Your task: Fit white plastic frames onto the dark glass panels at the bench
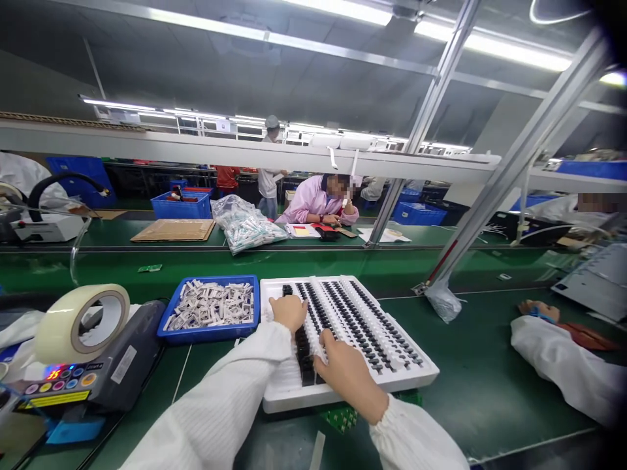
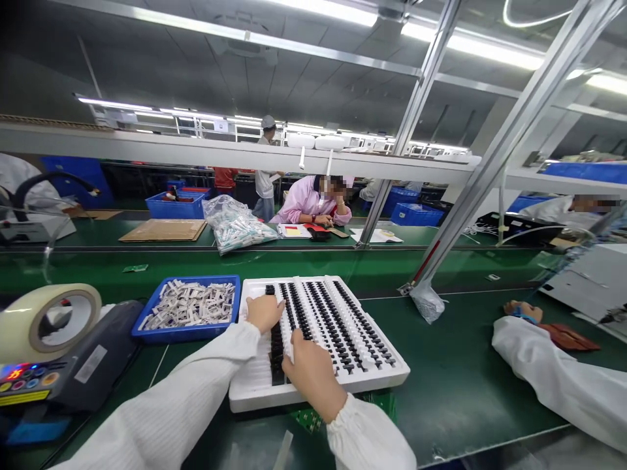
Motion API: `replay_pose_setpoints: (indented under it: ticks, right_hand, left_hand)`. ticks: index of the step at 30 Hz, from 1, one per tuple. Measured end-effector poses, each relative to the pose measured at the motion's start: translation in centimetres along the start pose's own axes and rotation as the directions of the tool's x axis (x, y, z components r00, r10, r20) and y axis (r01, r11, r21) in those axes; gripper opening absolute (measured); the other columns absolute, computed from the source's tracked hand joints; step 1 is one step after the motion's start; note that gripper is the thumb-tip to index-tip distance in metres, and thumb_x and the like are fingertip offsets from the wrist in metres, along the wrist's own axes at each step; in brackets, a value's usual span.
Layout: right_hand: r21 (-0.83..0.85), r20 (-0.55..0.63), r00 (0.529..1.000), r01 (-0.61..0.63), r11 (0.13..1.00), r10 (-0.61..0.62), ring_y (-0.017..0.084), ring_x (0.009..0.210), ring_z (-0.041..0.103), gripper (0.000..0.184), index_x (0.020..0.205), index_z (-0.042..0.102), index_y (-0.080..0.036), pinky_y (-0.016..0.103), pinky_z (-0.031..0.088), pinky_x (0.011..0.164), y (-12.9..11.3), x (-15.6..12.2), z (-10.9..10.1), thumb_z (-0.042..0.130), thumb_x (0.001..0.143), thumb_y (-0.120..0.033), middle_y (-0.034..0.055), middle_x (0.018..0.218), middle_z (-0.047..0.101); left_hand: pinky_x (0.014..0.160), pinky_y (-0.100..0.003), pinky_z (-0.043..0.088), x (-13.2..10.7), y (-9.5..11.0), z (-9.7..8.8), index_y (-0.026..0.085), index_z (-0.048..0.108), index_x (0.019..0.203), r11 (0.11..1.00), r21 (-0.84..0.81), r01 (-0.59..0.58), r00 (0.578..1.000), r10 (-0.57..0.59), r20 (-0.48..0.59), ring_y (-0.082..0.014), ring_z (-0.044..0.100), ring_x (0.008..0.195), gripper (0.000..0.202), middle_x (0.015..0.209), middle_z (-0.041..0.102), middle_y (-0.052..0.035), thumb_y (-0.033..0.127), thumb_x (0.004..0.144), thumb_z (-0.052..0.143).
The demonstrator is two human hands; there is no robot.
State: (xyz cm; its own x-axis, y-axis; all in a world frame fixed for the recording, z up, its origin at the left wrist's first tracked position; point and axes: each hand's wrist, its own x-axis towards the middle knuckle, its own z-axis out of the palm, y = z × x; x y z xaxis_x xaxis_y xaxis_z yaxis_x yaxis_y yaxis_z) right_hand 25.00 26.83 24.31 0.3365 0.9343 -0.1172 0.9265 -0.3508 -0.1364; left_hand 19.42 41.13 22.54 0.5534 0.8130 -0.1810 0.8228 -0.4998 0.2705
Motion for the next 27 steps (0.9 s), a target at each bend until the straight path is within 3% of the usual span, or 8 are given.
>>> replay_pose_setpoints:
  ticks: [4,9,21,27]
  right_hand:
    - [0.106,-0.041,0.995,-0.088,0.991,0.092,0.018,0.060,0.058,0.014,0.086,0.045,-0.020,0.023,0.019,0.049,-0.3,0.2,0.3,0.052,0.075,-0.022,0.0000,0.062,0.059]
    - [0.214,-0.079,0.986,-0.127,0.969,0.146,0.016,0.056,0.052,0.014,0.080,0.040,-0.021,0.022,0.018,0.049,-0.2,-0.2,1.1,0.052,0.072,-0.020,-0.0039,0.057,0.051]
    - [0.370,-0.125,0.982,-0.087,0.925,0.142,0.011,0.049,0.038,0.017,0.073,0.035,-0.022,0.022,0.014,0.048,1.3,-0.7,2.4,0.051,0.071,-0.019,-0.0072,0.053,0.037]
    - [0.384,-0.176,0.978,-0.038,0.922,0.114,0.009,0.049,0.038,0.015,0.071,0.037,-0.021,0.022,0.014,0.049,1.4,-1.0,2.7,0.051,0.071,-0.016,-0.0072,0.053,0.038]
  left_hand:
    - [0.082,-0.045,0.049,3.4,1.4,0.1,0.016,0.056,0.109,0.997,0.043,0.067,0.995,-0.070,0.069,-0.0215,0.059,0.096,0.032,0.111,0.060,-0.0082,0.035,0.084,0.052]
    - [0.081,-0.045,0.050,5.5,1.9,0.6,0.016,0.055,0.110,0.993,0.054,0.104,0.988,-0.110,0.107,-0.0220,0.059,0.097,0.031,0.112,0.060,-0.0083,0.032,0.084,0.054]
    - [0.080,-0.043,0.050,6.3,0.8,2.6,0.016,0.055,0.110,0.991,0.004,0.132,0.990,-0.132,0.054,-0.0212,0.058,0.096,0.032,0.113,0.059,-0.0084,0.034,0.084,0.053]
    - [0.078,-0.042,0.051,6.2,-0.3,3.4,0.016,0.055,0.109,0.983,-0.045,0.176,0.982,-0.173,0.072,-0.0202,0.060,0.093,0.032,0.110,0.060,-0.0080,0.035,0.085,0.052]
